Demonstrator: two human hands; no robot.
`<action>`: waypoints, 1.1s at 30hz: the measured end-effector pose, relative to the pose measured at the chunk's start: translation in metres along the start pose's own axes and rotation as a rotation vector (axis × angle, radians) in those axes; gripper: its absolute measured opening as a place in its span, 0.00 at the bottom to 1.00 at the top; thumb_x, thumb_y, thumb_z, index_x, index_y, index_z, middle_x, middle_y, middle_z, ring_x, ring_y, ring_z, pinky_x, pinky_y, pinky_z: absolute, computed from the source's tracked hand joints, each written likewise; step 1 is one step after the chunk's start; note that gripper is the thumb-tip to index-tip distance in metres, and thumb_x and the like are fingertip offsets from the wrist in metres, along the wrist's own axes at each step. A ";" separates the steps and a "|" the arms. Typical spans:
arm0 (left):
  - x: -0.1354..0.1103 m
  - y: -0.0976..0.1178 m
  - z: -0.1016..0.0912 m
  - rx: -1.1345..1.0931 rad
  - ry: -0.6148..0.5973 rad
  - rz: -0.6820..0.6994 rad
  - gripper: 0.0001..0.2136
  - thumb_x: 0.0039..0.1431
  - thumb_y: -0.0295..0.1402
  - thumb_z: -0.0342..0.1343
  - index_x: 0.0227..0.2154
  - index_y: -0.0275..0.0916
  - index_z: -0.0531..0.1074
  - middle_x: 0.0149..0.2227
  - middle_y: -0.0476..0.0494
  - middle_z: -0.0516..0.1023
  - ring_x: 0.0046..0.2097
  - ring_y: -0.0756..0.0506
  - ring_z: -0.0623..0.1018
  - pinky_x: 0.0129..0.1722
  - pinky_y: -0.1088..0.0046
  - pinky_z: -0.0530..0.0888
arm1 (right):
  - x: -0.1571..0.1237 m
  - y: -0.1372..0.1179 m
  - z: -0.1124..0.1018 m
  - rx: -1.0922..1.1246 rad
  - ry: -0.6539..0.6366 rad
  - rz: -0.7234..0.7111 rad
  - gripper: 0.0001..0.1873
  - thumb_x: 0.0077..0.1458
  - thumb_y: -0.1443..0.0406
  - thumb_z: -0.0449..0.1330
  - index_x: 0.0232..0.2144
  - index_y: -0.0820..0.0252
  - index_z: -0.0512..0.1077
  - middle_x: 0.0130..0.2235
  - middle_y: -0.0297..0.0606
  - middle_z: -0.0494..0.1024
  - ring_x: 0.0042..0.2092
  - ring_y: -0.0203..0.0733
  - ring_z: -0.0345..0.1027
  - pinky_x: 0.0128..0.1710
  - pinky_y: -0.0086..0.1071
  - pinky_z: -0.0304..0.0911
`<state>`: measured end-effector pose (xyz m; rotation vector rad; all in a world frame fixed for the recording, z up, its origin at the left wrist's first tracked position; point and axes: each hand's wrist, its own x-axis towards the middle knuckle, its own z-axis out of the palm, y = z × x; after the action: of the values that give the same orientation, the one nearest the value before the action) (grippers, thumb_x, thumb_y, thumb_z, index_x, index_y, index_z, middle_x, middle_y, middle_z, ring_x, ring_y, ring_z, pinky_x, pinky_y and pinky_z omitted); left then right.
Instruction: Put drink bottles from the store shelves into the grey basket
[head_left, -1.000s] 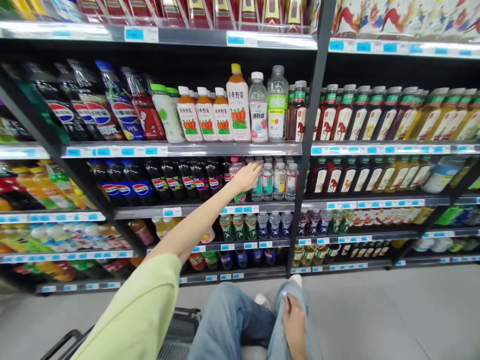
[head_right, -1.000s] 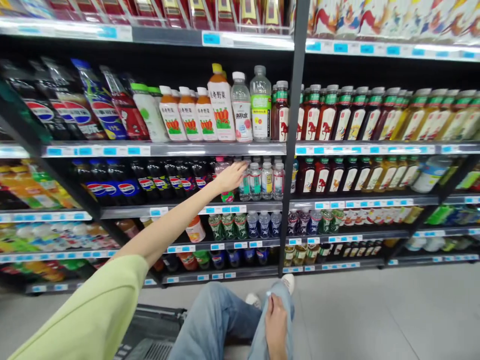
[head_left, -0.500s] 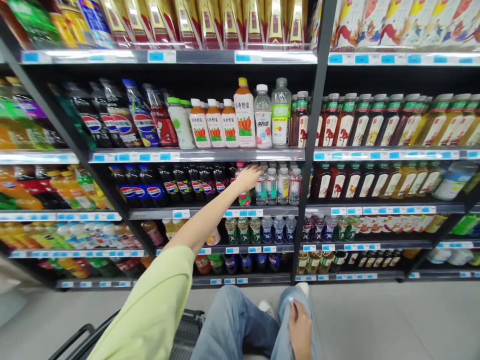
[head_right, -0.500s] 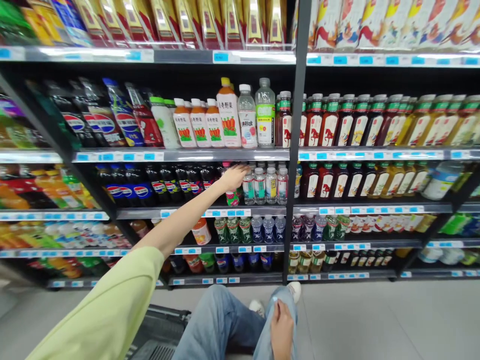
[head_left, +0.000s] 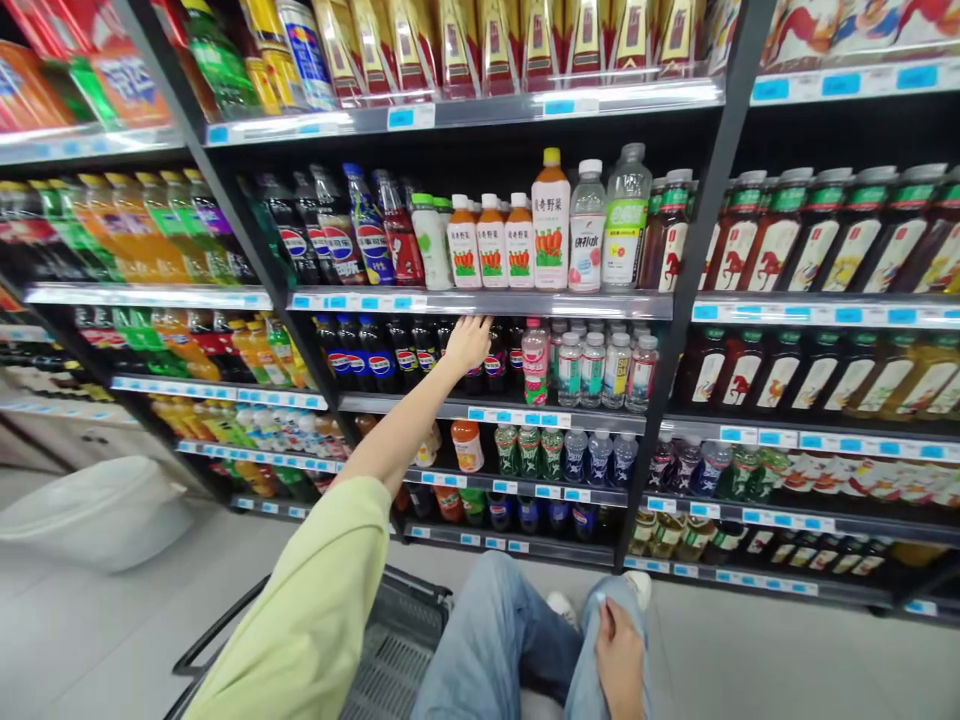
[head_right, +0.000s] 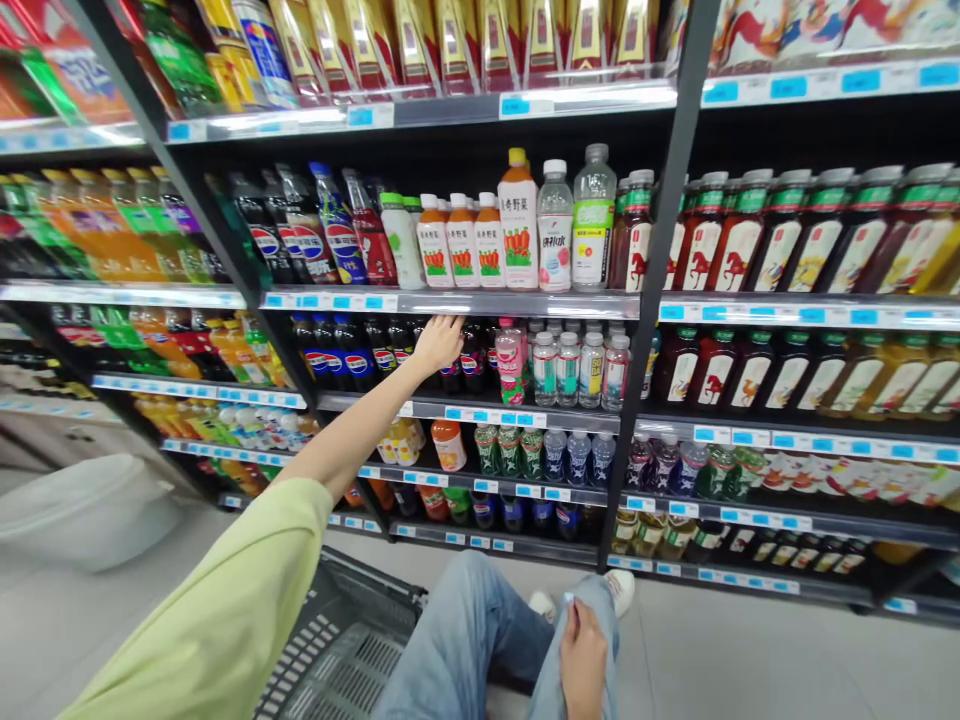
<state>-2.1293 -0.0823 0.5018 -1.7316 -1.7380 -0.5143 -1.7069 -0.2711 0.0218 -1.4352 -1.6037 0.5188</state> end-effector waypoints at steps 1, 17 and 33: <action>0.001 -0.007 0.004 0.003 -0.006 -0.080 0.27 0.67 0.31 0.47 0.67 0.24 0.65 0.66 0.17 0.69 0.68 0.27 0.67 0.69 0.44 0.62 | 0.000 -0.001 -0.001 -0.004 -0.002 -0.002 0.46 0.69 0.36 0.40 0.41 0.66 0.85 0.44 0.59 0.87 0.41 0.59 0.85 0.43 0.44 0.77; 0.022 -0.049 0.007 -0.113 -0.202 -0.103 0.28 0.57 0.27 0.54 0.61 0.27 0.70 0.58 0.23 0.76 0.64 0.28 0.69 0.67 0.49 0.65 | 0.001 -0.005 -0.006 -0.009 -0.016 0.005 0.49 0.65 0.33 0.40 0.39 0.64 0.85 0.43 0.60 0.87 0.42 0.62 0.85 0.43 0.47 0.78; -0.079 -0.046 -0.047 -0.215 -0.017 -0.067 0.18 0.71 0.48 0.54 0.49 0.37 0.69 0.51 0.36 0.68 0.55 0.35 0.76 0.62 0.49 0.73 | 0.002 -0.007 -0.017 -0.015 0.005 0.013 0.42 0.70 0.41 0.43 0.42 0.68 0.84 0.42 0.59 0.87 0.41 0.56 0.83 0.43 0.42 0.74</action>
<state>-2.1718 -0.1752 0.4902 -1.8325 -1.8135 -0.7420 -1.6964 -0.2748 0.0366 -1.4586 -1.5981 0.5110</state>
